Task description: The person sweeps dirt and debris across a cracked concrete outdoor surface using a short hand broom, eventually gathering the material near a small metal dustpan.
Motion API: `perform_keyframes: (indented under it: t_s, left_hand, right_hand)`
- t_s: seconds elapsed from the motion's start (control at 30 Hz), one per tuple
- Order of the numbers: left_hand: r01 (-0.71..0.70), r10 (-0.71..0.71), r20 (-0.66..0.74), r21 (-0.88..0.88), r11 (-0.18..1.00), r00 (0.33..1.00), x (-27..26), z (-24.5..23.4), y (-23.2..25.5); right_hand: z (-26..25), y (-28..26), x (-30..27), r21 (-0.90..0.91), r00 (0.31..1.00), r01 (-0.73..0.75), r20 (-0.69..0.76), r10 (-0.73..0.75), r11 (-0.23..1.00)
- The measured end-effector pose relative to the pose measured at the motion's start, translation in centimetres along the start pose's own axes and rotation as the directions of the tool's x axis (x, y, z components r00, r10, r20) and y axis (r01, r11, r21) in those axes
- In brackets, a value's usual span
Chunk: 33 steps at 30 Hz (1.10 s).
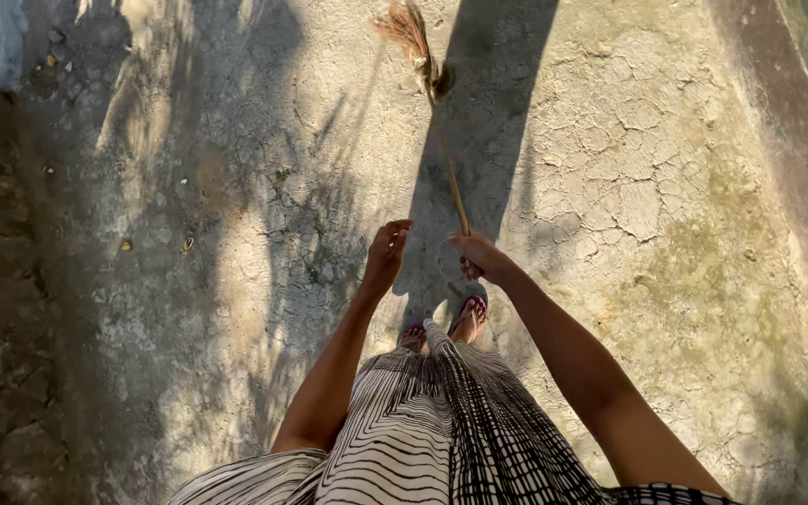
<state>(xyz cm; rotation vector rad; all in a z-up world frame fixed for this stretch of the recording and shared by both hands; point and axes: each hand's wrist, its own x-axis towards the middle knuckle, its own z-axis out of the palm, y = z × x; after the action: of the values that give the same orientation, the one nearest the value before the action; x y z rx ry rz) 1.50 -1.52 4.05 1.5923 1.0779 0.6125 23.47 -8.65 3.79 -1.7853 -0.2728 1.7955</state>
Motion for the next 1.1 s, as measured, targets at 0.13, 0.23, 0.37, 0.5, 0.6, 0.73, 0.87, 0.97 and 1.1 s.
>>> perform_keyframes:
  t_s: [0.13,0.23,0.37,0.5,0.6,0.73,0.87,0.97,1.1]
  left_hand:
    - [0.074,-0.078,-0.113,-0.040,0.996,0.991,-0.2,0.5,0.5]
    - [-0.022,0.014,-0.211,-0.039,0.999,0.977,-0.8,0.0,0.1]
    - [-0.009,-0.020,-0.266,-0.107,0.994,0.964,-1.5,-0.4,-0.1]
    - [0.057,-0.075,-0.352,-0.062,0.996,0.933,-2.7,-0.9,0.0]
    - [0.017,-0.031,-0.404,-0.038,0.999,0.914,-3.2,-1.6,-0.3]
    - [0.140,-0.161,-0.470,-0.080,0.987,0.868,-4.2,-3.8,-1.1]
    - [0.084,-0.093,-0.581,-0.042,0.996,0.809,-6.8,-7.5,-2.5]
    - [0.061,-0.081,-0.637,-0.052,0.997,0.766,-9.5,-11.1,-4.3]
    - [0.107,-0.123,-0.692,-0.066,0.992,0.712,-13.5,-18.0,-7.9]
  right_hand:
    - [-2.5,2.9,0.5,0.355,0.784,-0.387,0.613,0.101,0.851]
    - [-3.1,4.7,5.5,0.261,0.735,-0.442,0.654,0.179,0.858]
    - [-5.9,2.1,12.1,0.069,0.736,-0.466,0.583,0.343,0.882]
    - [-9.8,-3.7,15.2,0.039,0.897,-0.313,0.340,0.282,0.949]
    - [-7.8,-6.7,17.0,-0.022,0.958,-0.199,0.206,0.199,0.980]
    - [-0.9,-6.4,15.8,-0.263,0.998,0.060,0.046,-0.049,0.963]
    - [5.7,-4.6,8.3,-0.125,0.943,-0.015,0.327,0.056,0.992]
    - [11.8,-2.8,4.0,-0.083,0.812,-0.224,0.535,0.233,0.971]
    - [24.5,1.0,5.5,-0.210,0.528,-0.515,0.686,0.501,0.831]
